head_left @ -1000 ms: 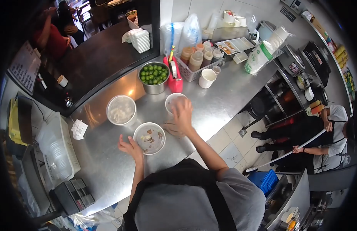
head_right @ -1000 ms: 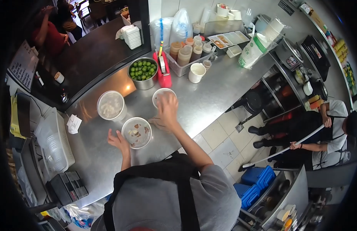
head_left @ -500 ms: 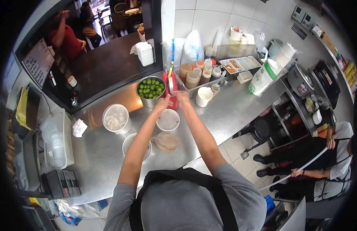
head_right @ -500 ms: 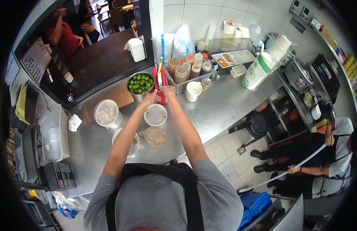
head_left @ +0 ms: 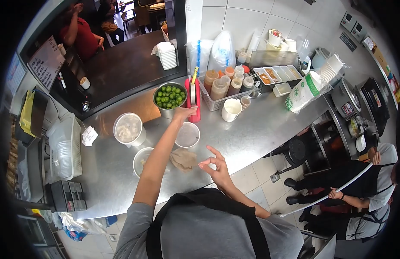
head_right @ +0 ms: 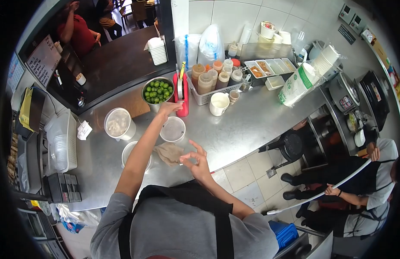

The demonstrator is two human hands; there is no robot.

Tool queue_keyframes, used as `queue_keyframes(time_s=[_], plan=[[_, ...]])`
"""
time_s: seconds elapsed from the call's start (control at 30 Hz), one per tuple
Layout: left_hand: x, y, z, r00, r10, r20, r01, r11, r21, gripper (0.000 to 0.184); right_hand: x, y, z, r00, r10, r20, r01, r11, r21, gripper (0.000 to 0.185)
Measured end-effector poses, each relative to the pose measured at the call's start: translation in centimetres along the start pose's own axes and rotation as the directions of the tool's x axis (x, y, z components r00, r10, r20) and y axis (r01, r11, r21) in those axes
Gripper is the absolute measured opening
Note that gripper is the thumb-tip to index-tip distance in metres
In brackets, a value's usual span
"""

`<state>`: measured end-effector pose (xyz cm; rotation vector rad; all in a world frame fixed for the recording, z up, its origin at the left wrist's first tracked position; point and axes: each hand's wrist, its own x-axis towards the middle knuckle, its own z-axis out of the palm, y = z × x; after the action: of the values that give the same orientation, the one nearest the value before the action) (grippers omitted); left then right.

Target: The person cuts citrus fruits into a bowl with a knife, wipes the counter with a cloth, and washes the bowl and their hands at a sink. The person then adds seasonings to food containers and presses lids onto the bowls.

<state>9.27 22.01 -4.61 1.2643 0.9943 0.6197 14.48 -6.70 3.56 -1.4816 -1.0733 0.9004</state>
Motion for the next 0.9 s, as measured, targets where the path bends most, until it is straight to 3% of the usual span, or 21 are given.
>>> queue_keyframes(time_s=[0.07,0.17,0.27,0.3,0.43,0.5,0.57,0.6,0.63,0.67,0.7,0.73,0.8,0.9], plan=[[1.0,-1.4,0.4,0.998,0.056,-0.013,-0.056,0.998,-0.041,0.025,0.2,1.1,0.5,0.998,0.046,0.030,-0.048,0.997,0.065,0.004],[3.0,-3.2,0.8,0.983,0.004,-0.183,0.016,0.994,0.106,0.014,0.5,1.6,0.8,0.997,0.072,-0.018,-0.068,0.984,0.167,0.004],[2.9,-3.4,0.9,0.984,0.016,-0.178,-0.008,0.999,0.046,0.011,0.6,1.9,1.5,0.995,0.075,-0.062,-0.059,0.973,0.222,0.007],[2.1,-2.6,1.3,0.966,0.010,-0.260,0.043,0.980,0.197,0.012,0.6,1.8,1.8,0.995,0.082,-0.060,-0.066,0.971,0.230,0.007],[-0.4,-0.1,1.9,0.935,0.030,-0.352,0.152,0.866,0.477,0.013,-0.1,1.9,2.0,0.990,0.144,-0.004,-0.139,0.959,0.248,0.005],[0.3,-0.8,-0.2,0.989,0.071,-0.131,-0.038,0.971,0.237,0.014,-0.7,2.4,1.9,0.986,0.164,0.017,-0.163,0.957,0.240,0.005],[-2.1,1.5,-1.8,0.985,0.172,0.012,-0.172,0.984,-0.042,0.017,-1.0,3.0,1.5,0.983,0.171,0.062,-0.180,0.965,0.190,0.006],[-4.9,4.2,-3.0,1.000,-0.003,-0.011,0.003,1.000,-0.031,0.021,-1.8,3.3,1.4,0.977,0.192,0.093,-0.205,0.965,0.164,0.006],[-7.1,5.8,-4.2,0.997,-0.067,0.029,0.071,0.985,-0.159,0.026,-2.1,3.4,1.4,0.974,0.198,0.114,-0.214,0.965,0.153,0.007],[-9.0,6.1,-6.1,0.992,-0.077,0.100,0.105,0.943,-0.316,0.029,-2.2,3.3,1.4,0.973,0.188,0.135,-0.202,0.975,0.093,0.007],[-10.9,6.1,-8.0,0.992,-0.058,0.114,0.098,0.915,-0.390,0.030,-2.4,3.4,1.6,0.962,0.210,0.175,-0.245,0.947,0.209,0.009],[-12.8,5.7,-9.6,0.996,-0.031,0.086,0.068,0.882,-0.467,0.027,-2.4,3.6,1.9,0.950,0.226,0.214,-0.287,0.903,0.321,0.011],[-16.8,5.1,-12.1,0.996,-0.014,-0.085,-0.029,0.874,-0.485,0.027,-2.0,3.8,2.6,0.925,0.227,0.304,-0.306,0.920,0.245,0.019],[-20.7,2.2,-14.8,0.939,0.068,-0.337,-0.187,0.923,-0.335,0.028,-1.2,3.5,4.5,0.859,0.280,0.428,-0.396,0.894,0.209,0.021]])
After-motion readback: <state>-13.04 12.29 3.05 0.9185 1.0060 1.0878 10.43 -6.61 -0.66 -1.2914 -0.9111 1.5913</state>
